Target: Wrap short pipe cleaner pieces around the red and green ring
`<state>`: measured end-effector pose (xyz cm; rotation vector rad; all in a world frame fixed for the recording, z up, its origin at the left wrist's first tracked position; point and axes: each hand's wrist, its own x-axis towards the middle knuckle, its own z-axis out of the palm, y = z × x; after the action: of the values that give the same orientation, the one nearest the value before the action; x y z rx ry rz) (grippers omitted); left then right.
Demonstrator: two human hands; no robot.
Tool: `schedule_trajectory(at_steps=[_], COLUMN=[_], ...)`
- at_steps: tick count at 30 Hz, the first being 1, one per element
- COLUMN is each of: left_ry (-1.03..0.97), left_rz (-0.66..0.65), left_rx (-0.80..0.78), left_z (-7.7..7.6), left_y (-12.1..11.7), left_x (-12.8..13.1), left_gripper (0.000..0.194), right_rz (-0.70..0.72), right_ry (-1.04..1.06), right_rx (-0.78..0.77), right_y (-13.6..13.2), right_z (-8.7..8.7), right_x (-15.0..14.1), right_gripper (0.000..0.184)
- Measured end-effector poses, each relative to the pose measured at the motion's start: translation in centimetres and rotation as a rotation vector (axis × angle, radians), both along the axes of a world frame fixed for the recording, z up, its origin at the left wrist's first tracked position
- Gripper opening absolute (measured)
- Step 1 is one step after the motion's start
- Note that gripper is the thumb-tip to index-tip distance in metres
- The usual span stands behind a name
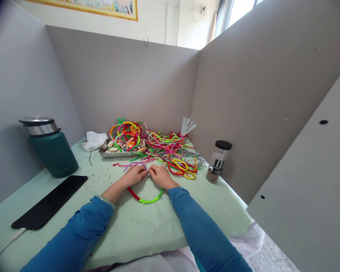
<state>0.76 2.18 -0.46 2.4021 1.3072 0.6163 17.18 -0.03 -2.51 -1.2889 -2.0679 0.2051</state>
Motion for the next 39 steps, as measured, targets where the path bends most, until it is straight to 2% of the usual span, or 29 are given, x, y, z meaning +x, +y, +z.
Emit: schedule_trajectory(at_steps=[7,16,23,29,32,39], left_ry=[-0.073,-0.265,-0.044,-0.052,-0.108,-0.291], left_rz=[0.011,0.067,0.077,0.087,0.087,0.116], left_rx=[-0.064,-0.252,-0.006,0.015,-0.034,-0.276], left_z=[0.02,-0.19,0.05,0.26,0.42,-0.24], left_y=[0.32,0.58,0.33,0.15,0.09,0.59], left_x=[0.0,-0.22,0.12,0.08,0.01,-0.13], left_gripper=[0.028,0.022,0.026,0.026,0.025,0.025], right_rz=[0.032,0.081,0.036,0.01,0.025,0.079], right_ry=[0.033,0.086,0.032,0.023,0.033,0.075], right_rx=[0.002,0.029,0.002,0.005,0.009,0.035], right_y=[-0.16,-0.36,-0.01,0.02,-0.08,-0.23], right_z=[0.15,0.13,-0.18,-0.28,-0.21,-0.1], right_x=[0.05,0.03,-0.02,-0.02,-0.05,-0.09], right_gripper=[0.016,0.01,0.011,0.012,0.011,0.011])
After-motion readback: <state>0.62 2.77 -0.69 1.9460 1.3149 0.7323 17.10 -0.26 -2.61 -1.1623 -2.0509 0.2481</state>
